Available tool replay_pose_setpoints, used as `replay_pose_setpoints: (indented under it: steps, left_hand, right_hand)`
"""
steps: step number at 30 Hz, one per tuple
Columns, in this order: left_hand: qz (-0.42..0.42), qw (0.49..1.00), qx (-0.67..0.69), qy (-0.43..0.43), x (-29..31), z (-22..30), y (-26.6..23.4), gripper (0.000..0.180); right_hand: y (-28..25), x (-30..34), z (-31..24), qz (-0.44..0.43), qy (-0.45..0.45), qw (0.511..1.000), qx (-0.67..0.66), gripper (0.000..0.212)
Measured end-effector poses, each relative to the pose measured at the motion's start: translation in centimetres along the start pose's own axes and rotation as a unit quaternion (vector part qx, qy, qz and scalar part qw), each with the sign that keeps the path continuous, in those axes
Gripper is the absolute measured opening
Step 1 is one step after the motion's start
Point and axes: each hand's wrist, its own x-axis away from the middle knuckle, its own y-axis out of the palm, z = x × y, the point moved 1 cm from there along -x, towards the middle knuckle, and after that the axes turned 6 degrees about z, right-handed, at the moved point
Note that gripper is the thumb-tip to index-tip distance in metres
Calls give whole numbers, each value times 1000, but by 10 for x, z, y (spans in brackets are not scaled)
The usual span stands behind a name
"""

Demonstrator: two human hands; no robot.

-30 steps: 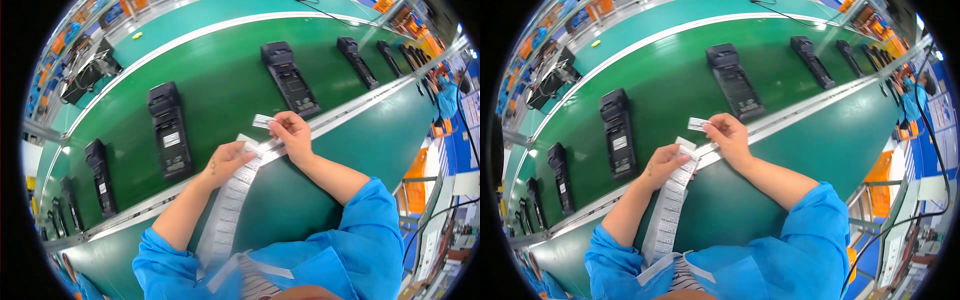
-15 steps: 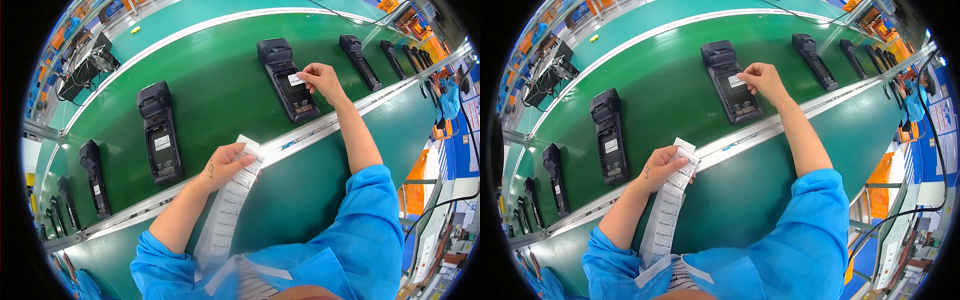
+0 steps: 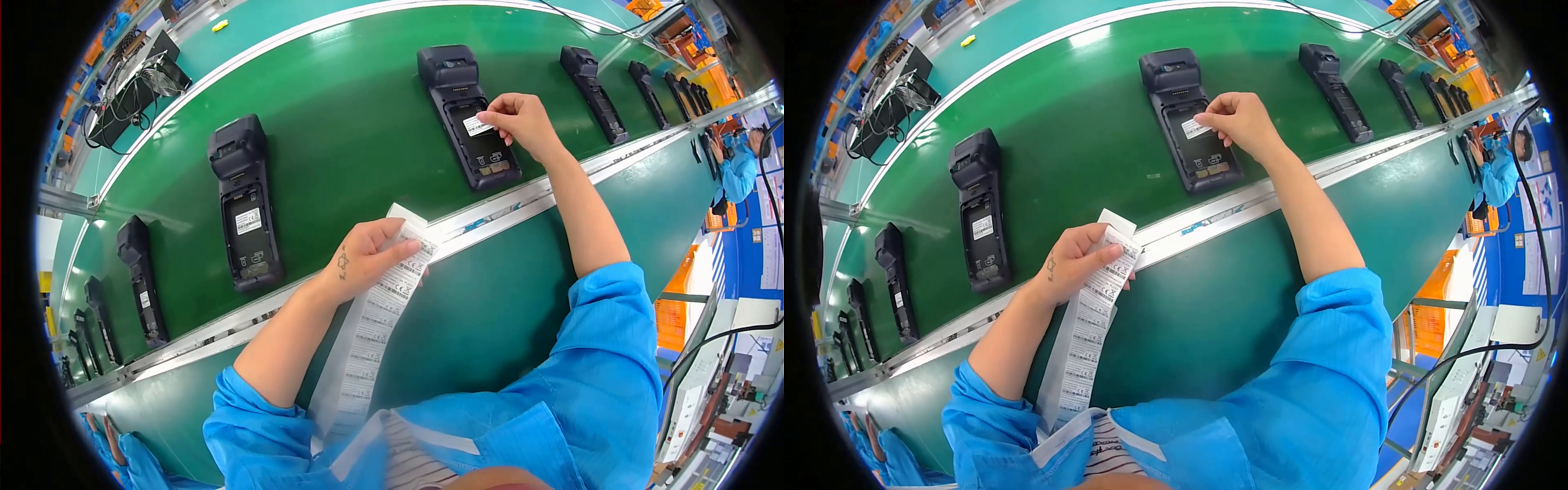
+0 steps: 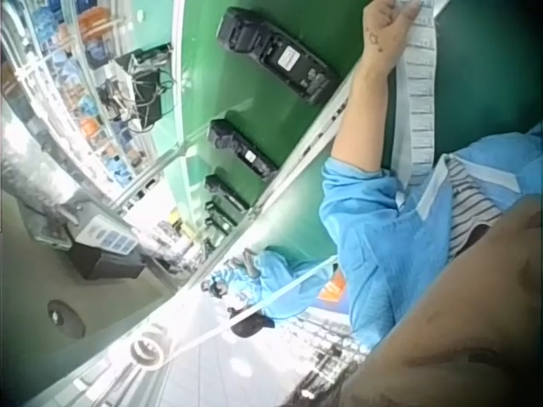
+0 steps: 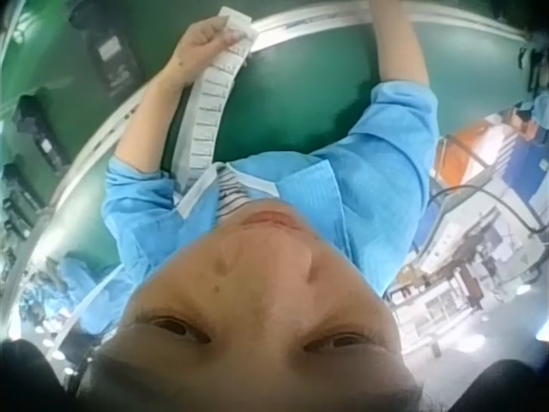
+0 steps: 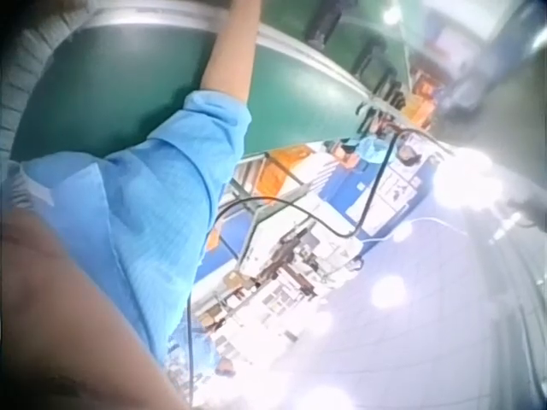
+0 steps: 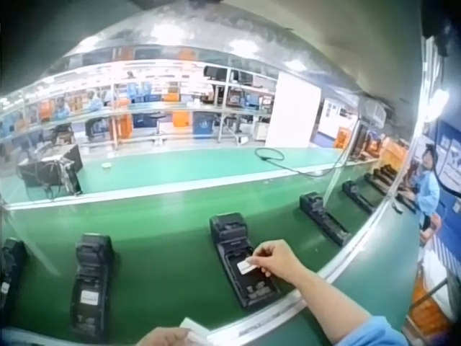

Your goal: The person applies small stickers into the battery compartments of electronic handheld devices by hand.

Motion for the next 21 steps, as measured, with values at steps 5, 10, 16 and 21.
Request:
replay_pose_setpoints:
  steps: [5,10,16,21]
  left_hand:
    - [-1,1000,-4,-2,-4,-1,2,19]
    - [9,1000,-1,-1,-10,-4,5,20]
    - [17,1000,8,-6,-12,3,13,20]
    - [12,1000,1,-6,-16,1,15,20]
  right_hand:
    - [1,-1,0,-5,4,1000,-7,16]
    - [-1,-2,0,-17,5,1000,-4,15]
    - [-1,-3,2,-17,12,1000,4,15]
    - [-1,-4,3,-19,2,1000,19,14]
